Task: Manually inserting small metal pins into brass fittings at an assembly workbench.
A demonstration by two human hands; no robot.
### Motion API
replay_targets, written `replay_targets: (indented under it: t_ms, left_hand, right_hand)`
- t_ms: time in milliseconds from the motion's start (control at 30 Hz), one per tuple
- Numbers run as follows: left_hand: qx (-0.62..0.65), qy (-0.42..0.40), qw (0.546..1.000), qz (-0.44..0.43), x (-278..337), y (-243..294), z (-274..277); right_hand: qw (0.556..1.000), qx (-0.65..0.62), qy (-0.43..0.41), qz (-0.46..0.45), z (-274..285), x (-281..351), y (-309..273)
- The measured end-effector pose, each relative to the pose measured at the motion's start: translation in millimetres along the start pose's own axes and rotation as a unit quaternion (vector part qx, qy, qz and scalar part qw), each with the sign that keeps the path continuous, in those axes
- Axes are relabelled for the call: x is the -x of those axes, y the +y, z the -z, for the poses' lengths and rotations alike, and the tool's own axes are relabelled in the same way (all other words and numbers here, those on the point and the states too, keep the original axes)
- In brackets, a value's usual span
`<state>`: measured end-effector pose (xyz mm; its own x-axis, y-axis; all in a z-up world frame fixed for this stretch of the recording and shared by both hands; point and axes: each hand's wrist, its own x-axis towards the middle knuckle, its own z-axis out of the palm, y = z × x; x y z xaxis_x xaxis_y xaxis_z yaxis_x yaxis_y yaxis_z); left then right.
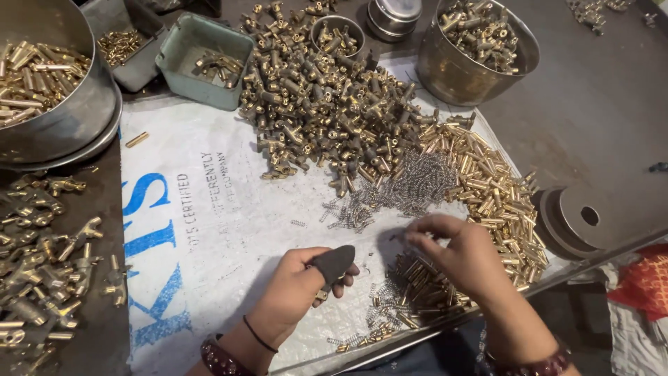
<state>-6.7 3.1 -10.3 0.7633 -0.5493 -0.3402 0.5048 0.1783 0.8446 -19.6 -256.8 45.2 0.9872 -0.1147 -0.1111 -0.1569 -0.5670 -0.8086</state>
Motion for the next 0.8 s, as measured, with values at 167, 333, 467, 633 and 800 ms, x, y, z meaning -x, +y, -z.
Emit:
replay_targets:
  t_ms: [167, 333, 467, 633, 800]
  left_hand:
    - [0.002, 0.06, 0.998, 0.034, 3.6, 13.6, -8.6]
    - [0.092, 0.077, 0.992, 0.035, -1.9, 6.2, -1.0]
    - [0.079, 0.078, 0.993, 0.04, -2.4, 6.7, -4.1]
    - [0.124, 0.095, 0.988, 0.013, -8.3, -4.6, 2.5]
    - [0.13, 0.103, 0.986, 0.007, -4.9, -1.0, 0.8]
  right_hand:
    - [0.933, 0.346, -0.003, 0.096, -25.0, 21.7, -1.5]
    - [0.93, 0.348, 0.011, 0.116, -39.3, 21.4, -16.0]
    - [0.988, 0.153, 0.007, 0.038, -32.7, 12.0, -33.1]
    - [0.953, 0.105, -0.014, 0.283, -45.1, 23.5, -64.8]
    - [0.939, 0.171, 0.011, 0.297, -57.9, 29.7, -74.8]
